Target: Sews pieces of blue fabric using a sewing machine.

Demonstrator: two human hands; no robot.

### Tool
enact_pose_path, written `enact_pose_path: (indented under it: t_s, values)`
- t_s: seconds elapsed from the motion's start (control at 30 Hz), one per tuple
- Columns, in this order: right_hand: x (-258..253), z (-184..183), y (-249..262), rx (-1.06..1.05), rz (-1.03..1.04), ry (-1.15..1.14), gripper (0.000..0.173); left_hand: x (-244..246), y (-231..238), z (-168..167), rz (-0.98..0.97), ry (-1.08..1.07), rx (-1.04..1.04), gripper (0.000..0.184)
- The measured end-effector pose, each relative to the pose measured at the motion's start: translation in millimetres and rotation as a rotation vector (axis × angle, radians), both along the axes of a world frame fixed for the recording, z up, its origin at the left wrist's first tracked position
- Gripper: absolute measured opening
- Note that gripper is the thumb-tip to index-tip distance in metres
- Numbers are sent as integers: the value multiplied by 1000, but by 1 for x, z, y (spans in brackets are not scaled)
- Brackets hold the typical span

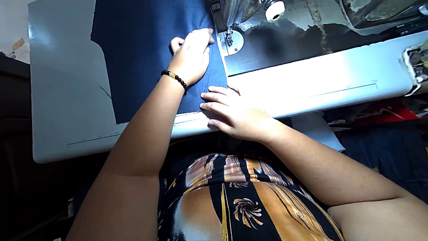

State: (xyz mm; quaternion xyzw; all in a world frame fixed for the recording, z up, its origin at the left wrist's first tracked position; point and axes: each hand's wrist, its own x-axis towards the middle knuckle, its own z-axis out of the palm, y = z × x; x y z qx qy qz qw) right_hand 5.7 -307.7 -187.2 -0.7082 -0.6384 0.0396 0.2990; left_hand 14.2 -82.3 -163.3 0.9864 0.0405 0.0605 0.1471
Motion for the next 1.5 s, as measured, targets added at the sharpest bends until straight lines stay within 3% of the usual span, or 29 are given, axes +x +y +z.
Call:
enact_pose_path:
  t_s: [0.13,0.27,0.37,0.5,0.6,0.83,1.37,1.5]
  values:
    - [53,13,-17,96,29,435,30,-43,-14,-1,-65,-6,21,41]
    - [126,39,-18,-103,-452,228,32,-103,-53,-11,-113,-27,-29,39]
    - [157,38,20,-173,-550,159,39,-116,-78,-6,-152,0,-2,37]
    - [162,28,62,-311,-550,51,39,-114,-84,-6,-174,-47,-6,36]
    - [163,20,65,-309,-525,-80,39,-110,-85,-8,-174,-46,-41,36]
    - [160,21,62,-315,-471,-116,43,-98,-93,-9,-182,-57,-52,36]
    - [165,15,68,-335,-591,-118,42,-87,-96,-12,-137,-40,-16,37]
    - [168,19,62,-242,-550,10,43,-83,-95,-9,-139,-47,-22,37]
